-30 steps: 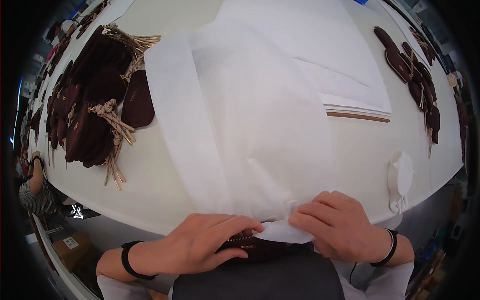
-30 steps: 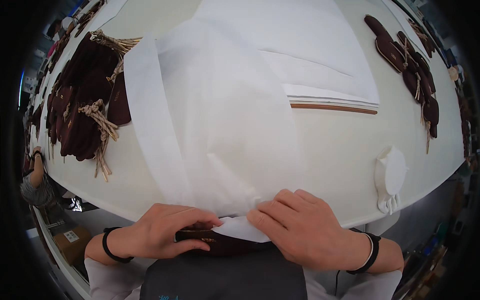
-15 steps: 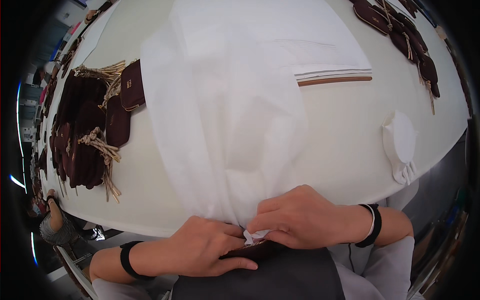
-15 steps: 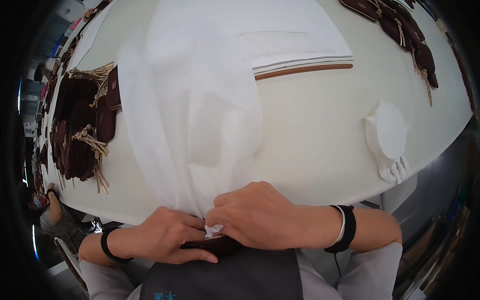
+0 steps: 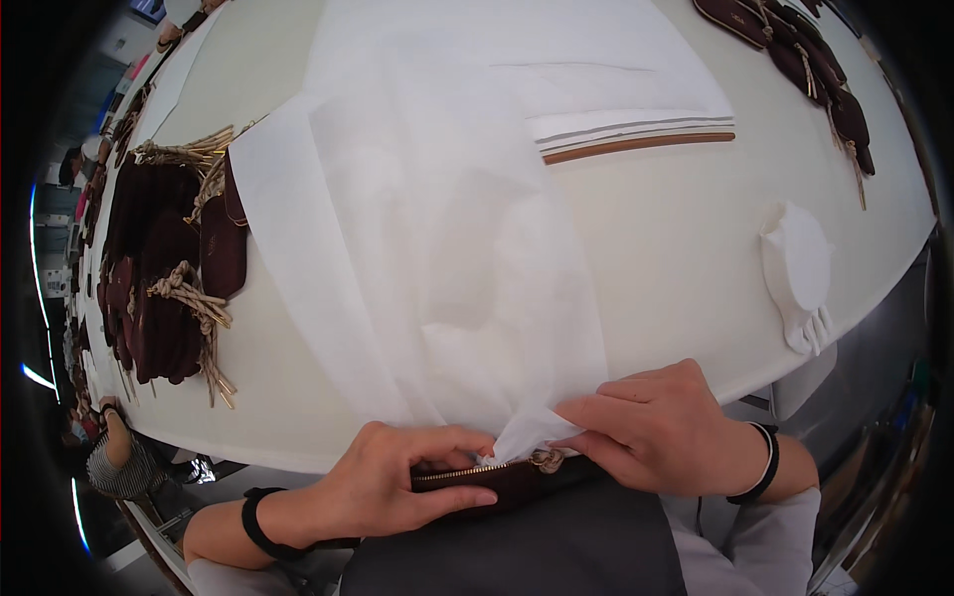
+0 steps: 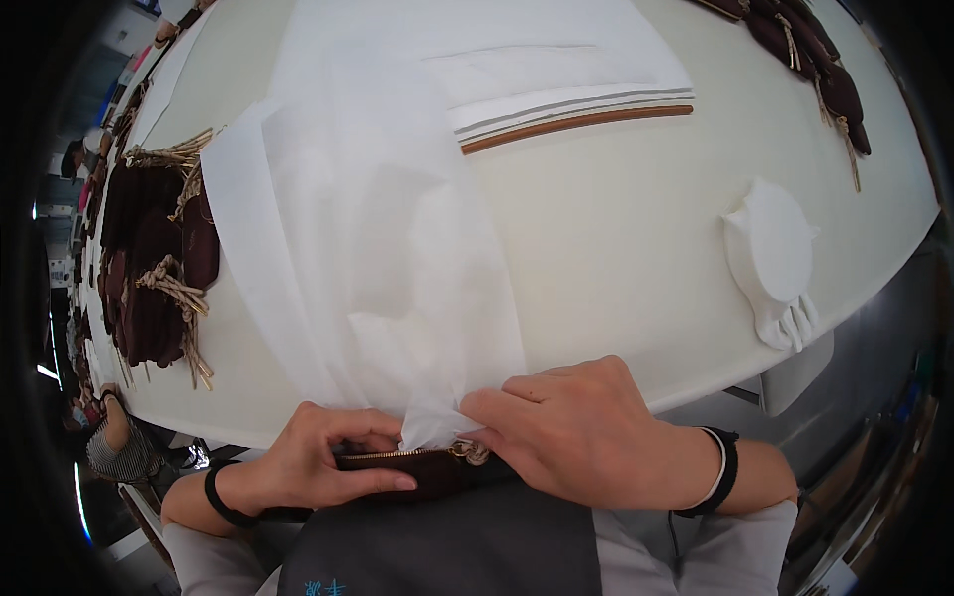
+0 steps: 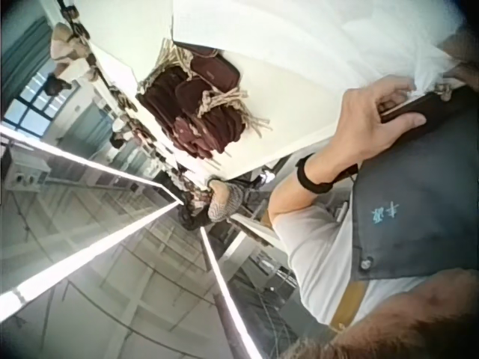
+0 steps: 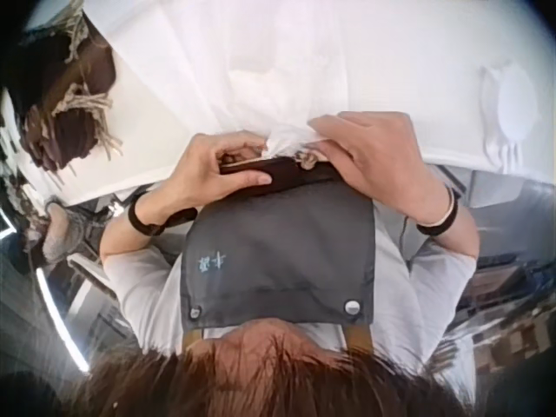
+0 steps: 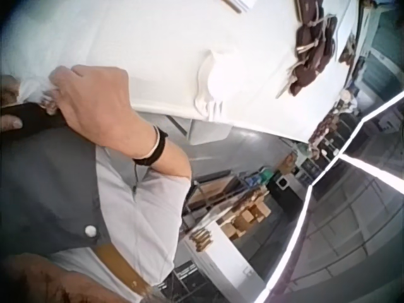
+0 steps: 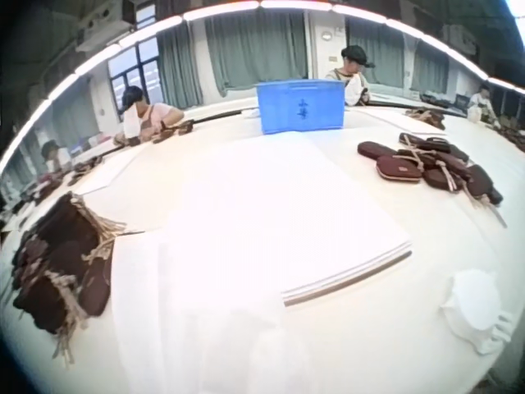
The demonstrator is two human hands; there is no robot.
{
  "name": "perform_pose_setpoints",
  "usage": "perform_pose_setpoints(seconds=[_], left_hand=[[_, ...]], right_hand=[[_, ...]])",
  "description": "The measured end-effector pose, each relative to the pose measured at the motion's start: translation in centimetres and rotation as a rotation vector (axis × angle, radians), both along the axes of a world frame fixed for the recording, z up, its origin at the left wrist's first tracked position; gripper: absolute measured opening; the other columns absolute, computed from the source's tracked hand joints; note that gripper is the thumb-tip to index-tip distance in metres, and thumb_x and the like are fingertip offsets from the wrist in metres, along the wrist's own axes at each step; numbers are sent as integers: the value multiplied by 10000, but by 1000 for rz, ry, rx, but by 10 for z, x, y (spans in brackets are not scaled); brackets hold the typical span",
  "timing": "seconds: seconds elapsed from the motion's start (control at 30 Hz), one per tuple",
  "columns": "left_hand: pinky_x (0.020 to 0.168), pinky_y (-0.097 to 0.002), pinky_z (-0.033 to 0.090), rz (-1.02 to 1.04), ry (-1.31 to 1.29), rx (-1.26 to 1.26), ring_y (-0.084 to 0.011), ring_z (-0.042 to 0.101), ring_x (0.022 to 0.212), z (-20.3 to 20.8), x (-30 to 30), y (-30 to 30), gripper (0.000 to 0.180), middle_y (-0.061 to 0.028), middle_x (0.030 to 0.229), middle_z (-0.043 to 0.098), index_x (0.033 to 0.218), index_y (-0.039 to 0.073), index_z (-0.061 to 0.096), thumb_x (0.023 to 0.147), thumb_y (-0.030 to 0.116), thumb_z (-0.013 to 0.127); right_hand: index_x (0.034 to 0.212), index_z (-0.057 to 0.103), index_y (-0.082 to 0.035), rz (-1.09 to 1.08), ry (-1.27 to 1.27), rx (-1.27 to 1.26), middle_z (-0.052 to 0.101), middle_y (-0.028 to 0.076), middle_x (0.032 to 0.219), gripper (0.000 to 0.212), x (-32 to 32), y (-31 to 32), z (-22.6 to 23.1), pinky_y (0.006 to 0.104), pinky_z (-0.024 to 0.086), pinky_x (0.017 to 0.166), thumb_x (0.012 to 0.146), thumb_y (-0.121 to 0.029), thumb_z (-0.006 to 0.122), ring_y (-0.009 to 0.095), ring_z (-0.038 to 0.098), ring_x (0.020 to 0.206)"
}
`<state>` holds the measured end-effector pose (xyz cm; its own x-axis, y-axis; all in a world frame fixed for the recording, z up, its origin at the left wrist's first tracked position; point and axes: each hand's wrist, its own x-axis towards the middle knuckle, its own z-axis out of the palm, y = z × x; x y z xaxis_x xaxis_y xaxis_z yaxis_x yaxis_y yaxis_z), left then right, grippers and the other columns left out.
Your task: The person places a white tissue paper into a small maroon pouch, zips it closed, and then uses a thin wooden stick to adjust the zipper. The person repeats this process with multiple pouches, inserting tissue paper and zipping them shut. The workspace is a large white table with stacks of pouches and tissue paper.
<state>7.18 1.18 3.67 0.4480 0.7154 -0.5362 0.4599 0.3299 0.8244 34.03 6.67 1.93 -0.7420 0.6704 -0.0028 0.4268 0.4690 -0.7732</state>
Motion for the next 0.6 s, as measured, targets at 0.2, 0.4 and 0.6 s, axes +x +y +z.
perform_pose_setpoints(seconds=[0.2,0.4,0.6], left_hand=[[645,-338,536,-375,42,73,-274,684,748,5,-5,14,321,-97,919,721,1075,80,732,866,319,777],[621,-370,524,-360,7,218,-300,670,767,3,-7,6,316,-96,875,693,1010,51,726,900,347,728],[585,-355,506,-382,34,258,-263,657,726,4,-12,5,232,-78,840,680,973,46,723,929,272,696]], right_hand=[[1065,670,-63,-59,304,-324,684,98,777,189,-29,-6,-15,345,472,536,899,-149,697,251,651,626],[1108,676,-43,33,403,-415,667,119,789,235,-29,-7,-16,361,489,598,901,-150,701,261,635,647],[1111,689,-55,193,250,-428,652,91,781,248,-20,2,-9,362,491,611,883,-147,721,247,625,650]])
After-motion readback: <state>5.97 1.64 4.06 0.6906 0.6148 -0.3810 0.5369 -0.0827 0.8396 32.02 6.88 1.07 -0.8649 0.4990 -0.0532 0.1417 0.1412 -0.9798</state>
